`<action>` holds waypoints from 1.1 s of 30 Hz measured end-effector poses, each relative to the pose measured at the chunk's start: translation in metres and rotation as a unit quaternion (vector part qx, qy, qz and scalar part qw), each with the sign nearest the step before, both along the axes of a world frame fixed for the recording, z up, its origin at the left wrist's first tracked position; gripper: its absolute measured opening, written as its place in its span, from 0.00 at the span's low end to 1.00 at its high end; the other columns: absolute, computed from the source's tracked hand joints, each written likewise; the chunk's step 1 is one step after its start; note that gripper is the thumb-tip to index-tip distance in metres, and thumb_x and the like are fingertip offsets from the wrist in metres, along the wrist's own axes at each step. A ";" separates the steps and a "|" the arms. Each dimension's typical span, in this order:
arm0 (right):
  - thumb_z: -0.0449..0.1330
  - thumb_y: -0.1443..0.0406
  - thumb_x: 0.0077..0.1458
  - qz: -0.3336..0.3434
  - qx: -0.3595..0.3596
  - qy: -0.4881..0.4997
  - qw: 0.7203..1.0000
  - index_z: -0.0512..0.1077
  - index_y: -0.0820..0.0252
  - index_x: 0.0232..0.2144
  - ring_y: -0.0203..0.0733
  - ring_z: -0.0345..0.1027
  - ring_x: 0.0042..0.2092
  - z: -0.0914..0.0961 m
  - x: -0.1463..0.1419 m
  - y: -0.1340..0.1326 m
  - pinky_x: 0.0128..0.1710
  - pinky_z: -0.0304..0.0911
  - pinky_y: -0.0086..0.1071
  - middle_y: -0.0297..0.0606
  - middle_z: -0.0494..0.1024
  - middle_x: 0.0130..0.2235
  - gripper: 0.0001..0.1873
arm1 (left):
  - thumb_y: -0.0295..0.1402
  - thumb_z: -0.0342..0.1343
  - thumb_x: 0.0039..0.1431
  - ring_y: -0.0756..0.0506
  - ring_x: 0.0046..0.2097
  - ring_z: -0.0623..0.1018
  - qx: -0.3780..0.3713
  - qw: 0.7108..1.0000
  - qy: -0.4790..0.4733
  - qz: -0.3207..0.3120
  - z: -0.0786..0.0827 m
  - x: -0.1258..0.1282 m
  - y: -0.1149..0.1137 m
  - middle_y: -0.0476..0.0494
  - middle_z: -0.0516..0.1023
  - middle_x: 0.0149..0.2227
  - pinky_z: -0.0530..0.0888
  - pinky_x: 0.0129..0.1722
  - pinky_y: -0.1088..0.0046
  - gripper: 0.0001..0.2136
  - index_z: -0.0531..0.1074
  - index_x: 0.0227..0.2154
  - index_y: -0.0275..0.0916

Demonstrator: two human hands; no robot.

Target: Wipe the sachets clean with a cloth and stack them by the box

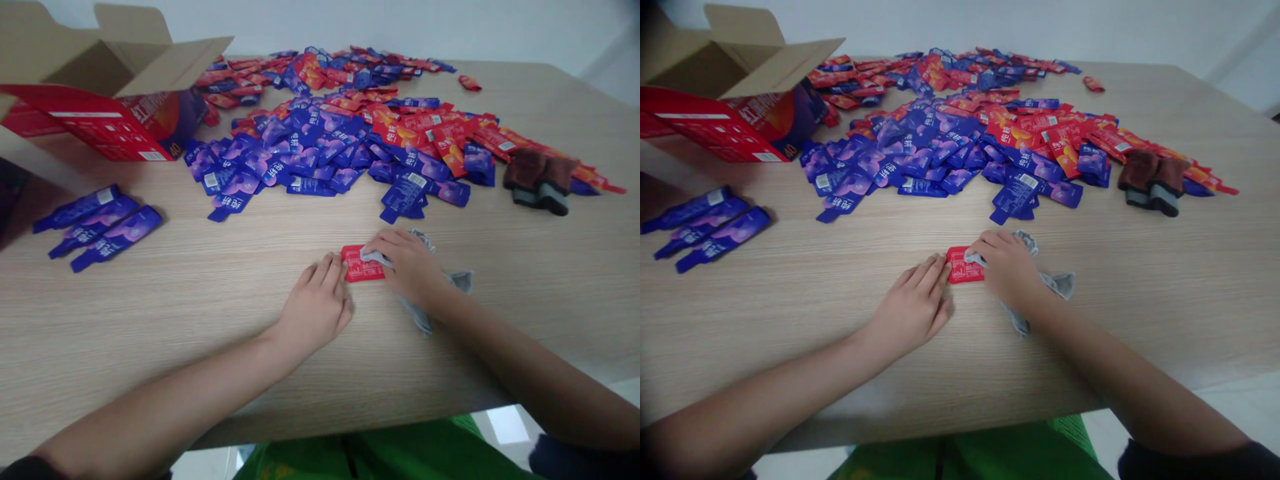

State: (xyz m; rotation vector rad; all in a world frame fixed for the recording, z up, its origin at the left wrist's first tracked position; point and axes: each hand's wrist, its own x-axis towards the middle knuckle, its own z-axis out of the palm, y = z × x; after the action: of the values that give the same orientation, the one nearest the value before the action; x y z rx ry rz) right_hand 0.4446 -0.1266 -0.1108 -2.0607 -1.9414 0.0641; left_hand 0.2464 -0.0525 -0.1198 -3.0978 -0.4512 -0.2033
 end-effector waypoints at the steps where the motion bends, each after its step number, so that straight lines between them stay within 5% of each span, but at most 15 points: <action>1: 0.53 0.79 0.47 -0.007 0.002 -0.001 1.000 0.74 0.60 0.38 0.49 0.63 0.44 0.000 0.005 -0.003 0.47 0.58 0.43 0.42 0.76 0.42 0.19 | 0.36 0.47 0.63 0.33 0.62 0.67 0.000 1.000 -0.001 0.000 0.000 0.000 0.000 0.24 0.66 0.61 0.67 0.57 0.58 0.26 0.65 0.58 0.20; 9: 0.53 0.77 0.50 -0.021 0.026 0.020 0.999 0.74 0.60 0.38 0.50 0.65 0.43 -0.009 0.034 -0.031 0.43 0.61 0.43 0.43 0.76 0.41 0.16 | 0.35 0.46 0.63 0.33 0.63 0.66 0.006 1.000 0.000 -0.003 0.000 0.001 0.000 0.23 0.65 0.61 0.67 0.57 0.58 0.26 0.64 0.58 0.19; 14: 0.55 0.74 0.51 -0.025 0.010 0.029 0.999 0.74 0.57 0.34 0.48 0.67 0.42 0.006 0.051 -0.030 0.42 0.61 0.42 0.40 0.77 0.39 0.12 | 0.36 0.46 0.63 0.33 0.63 0.65 -0.006 1.000 0.008 0.002 0.000 0.001 -0.001 0.23 0.65 0.62 0.67 0.58 0.57 0.26 0.64 0.58 0.20; 20: 0.54 0.76 0.51 0.007 0.072 0.025 0.997 0.74 0.60 0.38 0.47 0.65 0.42 0.031 0.011 -0.005 0.43 0.59 0.41 0.41 0.76 0.41 0.14 | 0.38 0.47 0.63 0.33 0.63 0.65 -0.008 1.000 0.004 -0.001 0.001 0.001 0.000 0.23 0.65 0.61 0.66 0.58 0.57 0.27 0.64 0.58 0.20; 26: 0.54 0.78 0.49 0.075 -0.005 -0.024 0.997 0.74 0.59 0.39 0.49 0.63 0.45 0.013 -0.022 0.005 0.43 0.57 0.41 0.40 0.75 0.42 0.18 | 0.37 0.47 0.63 0.32 0.62 0.66 0.005 1.000 0.002 -0.004 0.001 0.000 -0.001 0.22 0.66 0.60 0.67 0.57 0.57 0.26 0.66 0.56 0.19; 33: 0.53 0.78 0.50 0.060 0.017 0.033 0.998 0.74 0.56 0.41 0.48 0.63 0.46 0.000 0.016 -0.022 0.47 0.60 0.43 0.41 0.75 0.44 0.20 | 0.33 0.45 0.63 0.33 0.62 0.67 0.027 1.000 -0.002 -0.014 -0.002 -0.001 0.000 0.24 0.65 0.61 0.68 0.57 0.58 0.25 0.64 0.58 0.20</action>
State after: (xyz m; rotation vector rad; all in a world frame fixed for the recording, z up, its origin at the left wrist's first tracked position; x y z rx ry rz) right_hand 0.4604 -0.1485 -0.1110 -1.8949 -2.0112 0.1233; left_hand 0.2459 -0.0528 -0.1215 -3.0535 -0.3965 -0.2165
